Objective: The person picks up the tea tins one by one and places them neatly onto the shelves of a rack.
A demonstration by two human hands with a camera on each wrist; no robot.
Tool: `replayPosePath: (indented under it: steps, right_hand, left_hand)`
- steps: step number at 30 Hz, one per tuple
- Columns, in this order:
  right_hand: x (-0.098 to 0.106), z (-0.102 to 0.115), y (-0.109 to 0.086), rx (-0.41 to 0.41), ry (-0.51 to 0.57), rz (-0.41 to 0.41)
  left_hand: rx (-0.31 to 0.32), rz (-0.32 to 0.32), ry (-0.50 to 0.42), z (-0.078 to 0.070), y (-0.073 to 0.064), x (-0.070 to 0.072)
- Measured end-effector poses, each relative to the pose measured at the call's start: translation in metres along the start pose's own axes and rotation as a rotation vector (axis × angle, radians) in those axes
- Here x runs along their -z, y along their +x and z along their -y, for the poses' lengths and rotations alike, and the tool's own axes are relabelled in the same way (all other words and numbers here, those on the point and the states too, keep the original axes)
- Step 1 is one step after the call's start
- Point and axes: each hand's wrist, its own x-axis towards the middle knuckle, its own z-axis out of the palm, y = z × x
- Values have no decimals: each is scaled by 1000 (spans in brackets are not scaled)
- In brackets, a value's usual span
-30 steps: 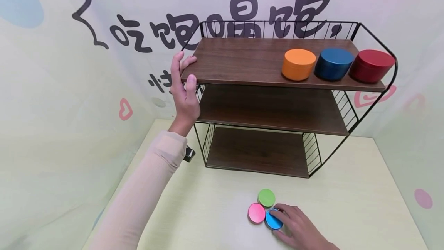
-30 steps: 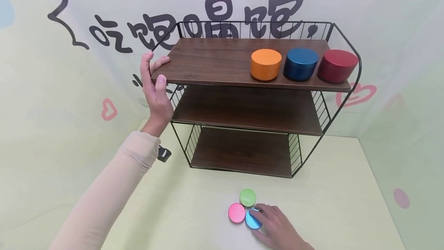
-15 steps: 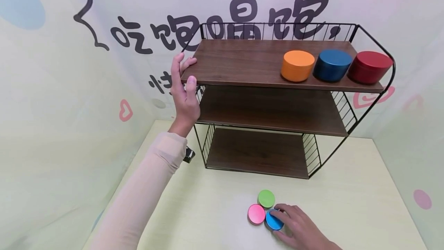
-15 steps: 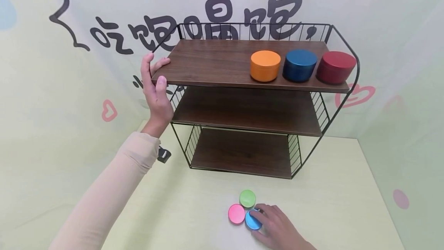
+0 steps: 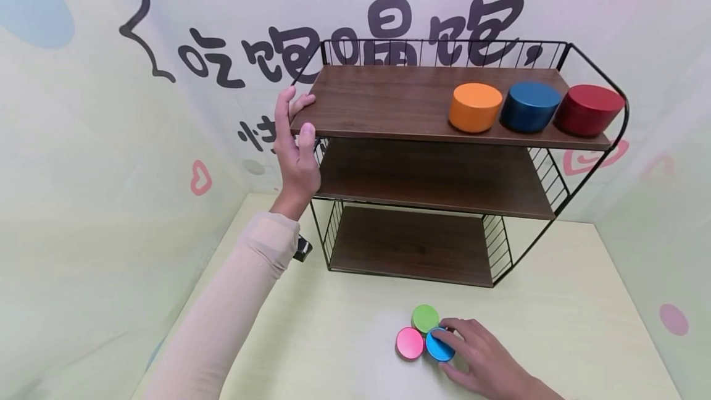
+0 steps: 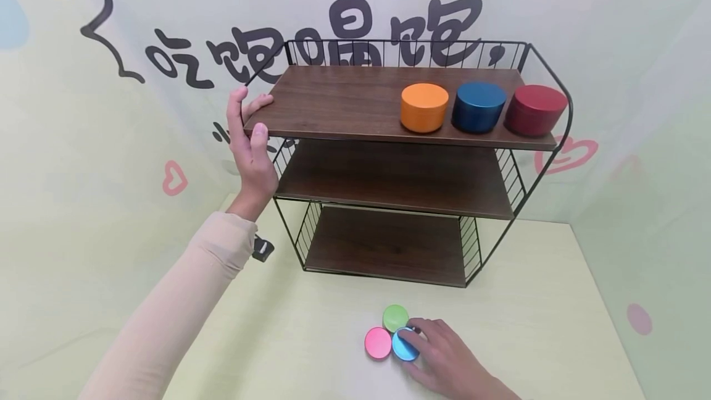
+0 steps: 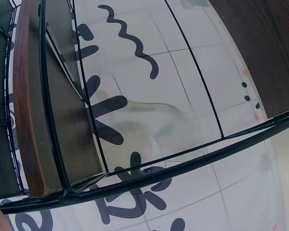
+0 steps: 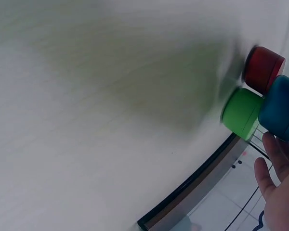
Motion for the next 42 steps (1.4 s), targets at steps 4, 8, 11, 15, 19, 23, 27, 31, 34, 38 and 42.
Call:
replayPosePath:
  steps: [4,8,11,15,19,23,27,31,34,38,42]
  right_hand:
    - [2,-3,3,-2,-4,-10]
    - [4,-4,6,-7,-6,-17]
    - [8,-4,10,-13,-1,-12]
    - [13,-6,17,-24,1,-6]
    - [19,-6,25,-28,-8,-3]
    - [25,-6,34,-5,-5,-26]
    - [33,-5,43,-1,16,-37]
    - [40,-4,52,-6,31,-44]
    - [43,-4,58,-8,46,-52]
    - [48,-2,66,0,63,-61]
    - [55,-1,74,2,73,-55]
  left_hand:
    - [-2,4,4,0,0,1]
    - [-3,3,12,-1,-1,1]
    - [-3,-3,14,-1,-1,2]
    - [-3,-1,19,-1,0,2]
    - [-5,0,18,-1,-1,2]
    - [-4,-4,16,0,-1,3]
    - [-1,-6,15,0,-1,2]
    - [-2,-3,9,0,-1,2]
    - [-3,-2,4,0,-1,1]
    - [1,1,5,0,-1,1]
    - [2,0,6,0,-1,1]
